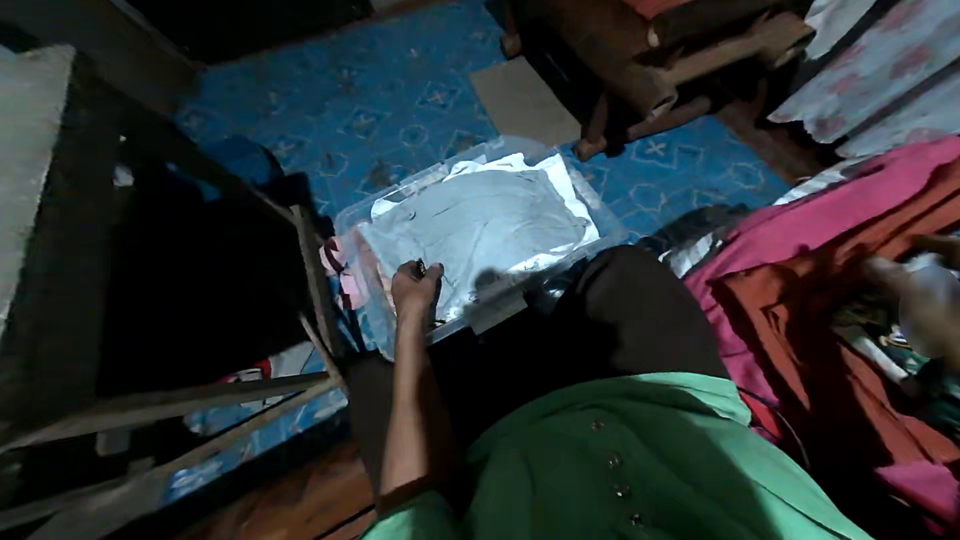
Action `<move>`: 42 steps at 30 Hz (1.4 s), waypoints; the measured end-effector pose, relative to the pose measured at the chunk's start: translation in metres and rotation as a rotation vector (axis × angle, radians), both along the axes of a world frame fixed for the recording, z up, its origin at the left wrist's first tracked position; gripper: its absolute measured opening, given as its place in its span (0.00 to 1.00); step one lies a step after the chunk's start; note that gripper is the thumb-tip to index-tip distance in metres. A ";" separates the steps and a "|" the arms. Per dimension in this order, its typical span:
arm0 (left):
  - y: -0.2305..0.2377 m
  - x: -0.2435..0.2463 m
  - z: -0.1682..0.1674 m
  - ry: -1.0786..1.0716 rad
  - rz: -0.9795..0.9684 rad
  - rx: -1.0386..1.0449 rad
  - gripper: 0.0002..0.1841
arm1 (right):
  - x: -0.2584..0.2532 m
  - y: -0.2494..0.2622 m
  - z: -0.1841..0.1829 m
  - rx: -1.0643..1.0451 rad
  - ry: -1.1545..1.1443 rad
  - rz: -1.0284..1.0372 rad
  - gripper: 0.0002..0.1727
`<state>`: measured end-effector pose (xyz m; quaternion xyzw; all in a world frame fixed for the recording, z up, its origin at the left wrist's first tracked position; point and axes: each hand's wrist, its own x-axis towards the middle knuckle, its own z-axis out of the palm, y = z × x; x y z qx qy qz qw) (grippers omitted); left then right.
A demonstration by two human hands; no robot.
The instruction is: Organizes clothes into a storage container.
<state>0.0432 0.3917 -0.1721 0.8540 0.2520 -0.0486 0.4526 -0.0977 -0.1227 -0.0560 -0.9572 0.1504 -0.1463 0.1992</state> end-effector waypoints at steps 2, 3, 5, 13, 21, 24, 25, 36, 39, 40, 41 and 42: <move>-0.006 0.000 -0.001 0.010 0.019 -0.009 0.26 | 0.027 0.033 -0.009 0.189 0.025 0.152 0.28; -0.008 -0.002 0.000 0.007 0.048 0.009 0.28 | 0.043 0.058 -0.013 0.256 0.046 0.218 0.24; -0.008 -0.007 0.000 0.002 0.071 0.066 0.31 | 0.070 0.105 -0.026 0.336 0.087 0.364 0.20; -0.008 0.002 0.009 0.186 0.116 0.284 0.35 | 0.107 0.201 -0.094 0.577 0.205 0.620 0.14; 0.009 0.021 0.008 0.280 0.081 0.288 0.19 | 0.107 0.199 -0.113 0.720 0.224 0.504 0.12; 0.006 0.024 0.011 0.338 0.065 0.331 0.17 | 0.109 0.199 -0.112 0.725 0.203 0.481 0.11; 0.005 0.025 0.012 0.352 0.065 0.334 0.17 | 0.109 0.199 -0.112 0.726 0.194 0.479 0.11; 0.024 0.012 0.021 -0.381 -0.051 -0.126 0.06 | 0.110 0.195 -0.102 0.654 -0.046 0.560 0.20; 0.011 0.002 0.049 -0.691 -0.262 -0.402 0.06 | 0.131 0.188 -0.084 0.552 -0.062 0.705 0.52; 0.004 -0.006 0.066 -0.740 -0.380 -0.428 0.05 | 0.139 0.191 -0.075 0.508 -0.080 0.760 0.62; -0.005 -0.015 0.083 -0.775 -0.508 -0.435 0.05 | 0.147 0.196 -0.064 0.464 -0.122 0.819 0.71; -0.015 -0.025 0.098 -0.801 -0.642 -0.440 0.05 | 0.153 0.203 -0.053 0.420 -0.184 0.879 0.77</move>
